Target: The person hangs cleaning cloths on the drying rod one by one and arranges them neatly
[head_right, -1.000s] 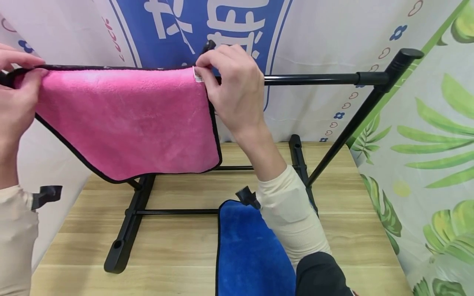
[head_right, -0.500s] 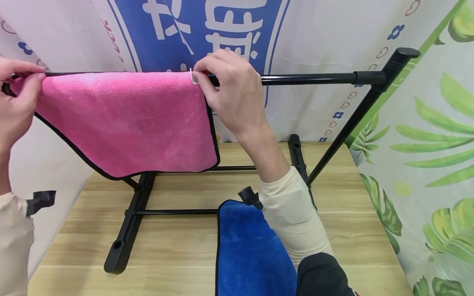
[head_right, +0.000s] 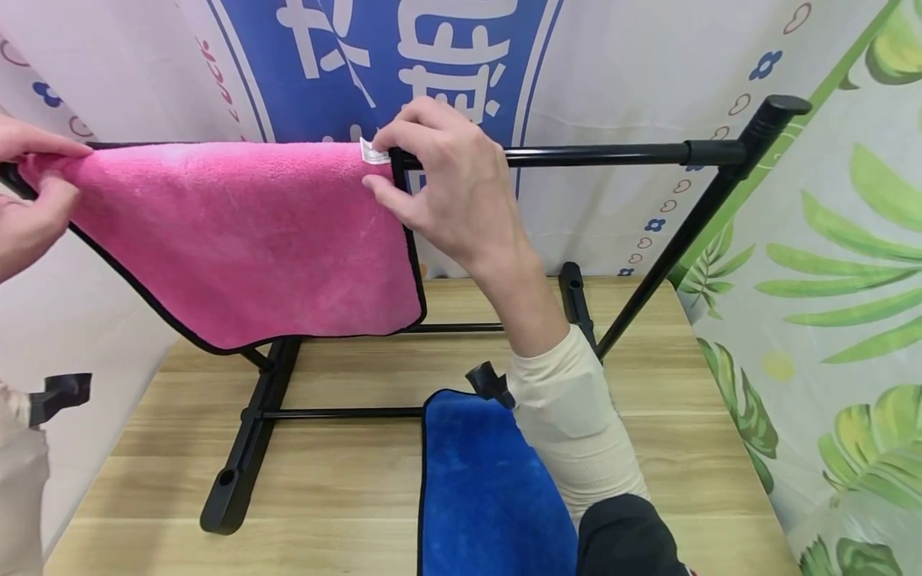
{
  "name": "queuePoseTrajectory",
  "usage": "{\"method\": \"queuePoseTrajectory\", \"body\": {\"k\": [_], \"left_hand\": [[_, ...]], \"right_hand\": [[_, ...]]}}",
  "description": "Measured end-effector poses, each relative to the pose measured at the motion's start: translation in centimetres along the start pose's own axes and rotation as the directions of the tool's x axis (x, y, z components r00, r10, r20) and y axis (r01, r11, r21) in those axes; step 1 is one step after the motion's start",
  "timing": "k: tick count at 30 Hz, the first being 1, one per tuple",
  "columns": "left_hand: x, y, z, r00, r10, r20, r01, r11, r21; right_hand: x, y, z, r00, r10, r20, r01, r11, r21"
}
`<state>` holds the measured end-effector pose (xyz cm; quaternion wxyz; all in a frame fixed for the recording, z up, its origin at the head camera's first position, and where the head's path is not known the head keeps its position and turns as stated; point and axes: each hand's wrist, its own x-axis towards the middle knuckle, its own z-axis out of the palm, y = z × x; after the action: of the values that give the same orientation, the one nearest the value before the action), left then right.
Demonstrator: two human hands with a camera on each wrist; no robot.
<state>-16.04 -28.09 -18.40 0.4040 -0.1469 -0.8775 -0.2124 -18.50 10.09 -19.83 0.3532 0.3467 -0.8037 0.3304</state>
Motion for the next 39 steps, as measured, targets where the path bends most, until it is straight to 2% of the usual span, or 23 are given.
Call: {"method": "queuePoseTrajectory", "body": {"k": [3,8,15,23,31,36,39], "left_hand": [[-0.2,-0.1,-0.4,1.0,0.002,0.025,-0.001,1.0,-0.008],[-0.3,-0.2,-0.7,0.998,0.013,0.064,-0.014,1.0,0.003],[-0.3,-0.2,-0.5,1.0,0.007,0.007,-0.006,0.999,-0.036],[-0.3,0.3,-0.6,1.0,-0.019,-0.015,0.019,1.0,0.021],[-0.1,0.6,-0.6,0.999,0.018,-0.036,-0.017,1.0,0.023],[0.1,0.6,-0.5,0.998,-0.028,-0.054,0.029,0.999,0.02],[0.7,0.5,-0.4,0.997,-0.031,-0.07,0.031,1.0,-0.002]], "right_hand": [[0.0,-0.1,0.0,0.999,0.022,0.026,-0.021,1.0,-0.013],[0.1,-0.1,0.2,1.0,0.008,0.01,-0.008,1.0,-0.01],[0.1,0.0,0.4,0.999,-0.026,-0.019,0.026,1.0,0.006],[0.1,-0.1,0.4,0.998,-0.048,-0.047,0.048,0.999,0.011],[0.0,-0.5,0.1,0.998,-0.04,-0.04,0.039,0.999,-0.032],[0.1,-0.6,0.2,0.996,-0.05,-0.069,0.05,0.999,-0.007],[0.4,-0.5,0.2,0.992,-0.07,-0.109,0.069,0.998,-0.015]]}}
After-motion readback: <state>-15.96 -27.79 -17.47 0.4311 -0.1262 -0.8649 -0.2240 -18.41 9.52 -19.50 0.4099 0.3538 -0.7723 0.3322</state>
